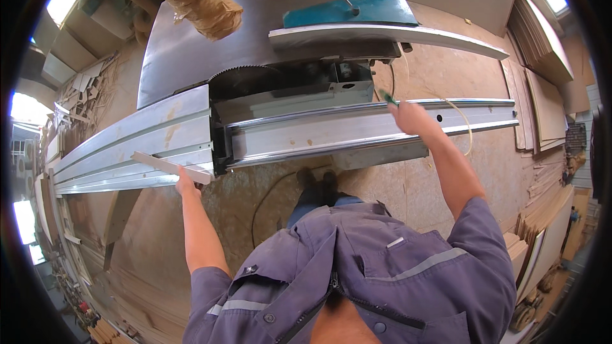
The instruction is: The person assembles a metal frame using a screwdriver. They pick up metal bars, align them on a table saw, and fasten them together with screws. The person also uses a calculator and a tape measure during the process.
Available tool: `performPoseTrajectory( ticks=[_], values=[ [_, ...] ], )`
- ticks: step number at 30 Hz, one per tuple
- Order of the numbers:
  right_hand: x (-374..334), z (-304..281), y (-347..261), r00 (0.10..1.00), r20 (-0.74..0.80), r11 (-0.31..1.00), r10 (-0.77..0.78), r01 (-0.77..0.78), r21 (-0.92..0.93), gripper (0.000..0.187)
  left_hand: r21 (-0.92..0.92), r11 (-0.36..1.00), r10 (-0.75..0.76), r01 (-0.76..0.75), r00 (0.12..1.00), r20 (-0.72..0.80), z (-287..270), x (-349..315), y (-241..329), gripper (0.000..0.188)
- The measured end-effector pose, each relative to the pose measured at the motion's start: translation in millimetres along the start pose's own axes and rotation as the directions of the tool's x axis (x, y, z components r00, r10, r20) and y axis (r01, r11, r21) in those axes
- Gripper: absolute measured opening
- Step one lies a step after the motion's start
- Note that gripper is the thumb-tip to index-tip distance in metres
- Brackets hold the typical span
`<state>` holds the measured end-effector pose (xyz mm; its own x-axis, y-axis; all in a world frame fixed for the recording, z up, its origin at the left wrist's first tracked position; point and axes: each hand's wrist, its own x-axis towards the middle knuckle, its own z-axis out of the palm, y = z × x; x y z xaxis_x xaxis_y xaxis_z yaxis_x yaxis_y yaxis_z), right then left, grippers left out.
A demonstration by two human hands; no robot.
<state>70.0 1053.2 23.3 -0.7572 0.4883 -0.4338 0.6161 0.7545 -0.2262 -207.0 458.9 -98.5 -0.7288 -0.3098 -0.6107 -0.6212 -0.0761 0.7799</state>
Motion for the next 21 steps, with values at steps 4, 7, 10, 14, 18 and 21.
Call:
performPoseTrajectory(
  ticks=[4,7,10,14,18,21],
  values=[
    [18,-16,-33,0.97,0.178,0.985,0.166,-0.17,0.008,0.058,0.022,0.997,0.072,-0.069,0.924,-0.377,21,7,-5,0.104],
    [31,-7,-47,0.987,0.077,0.99,0.142,-0.142,0.001,0.059,0.018,0.999,0.049,-0.045,0.906,-0.421,26,10,2,0.111],
    [47,6,-82,0.988,0.154,1.0,-0.004,0.008,-0.027,0.058,-0.023,1.0,-0.001,-0.009,0.918,-0.397,12,22,13,0.11],
    [67,3,-151,0.97,0.237,0.998,-0.048,0.057,-0.03,0.056,-0.086,0.995,0.014,-0.041,0.956,-0.293,-13,46,15,0.104],
    [96,-4,-157,0.958,0.287,0.999,0.016,-0.004,-0.045,0.057,-0.046,0.998,0.018,-0.037,0.928,-0.372,-4,36,19,0.104],
    [115,-16,-156,0.915,0.385,0.991,0.125,-0.093,-0.1,0.06,0.02,1.0,0.008,0.001,0.907,-0.42,2,26,25,0.107]
  ],
)
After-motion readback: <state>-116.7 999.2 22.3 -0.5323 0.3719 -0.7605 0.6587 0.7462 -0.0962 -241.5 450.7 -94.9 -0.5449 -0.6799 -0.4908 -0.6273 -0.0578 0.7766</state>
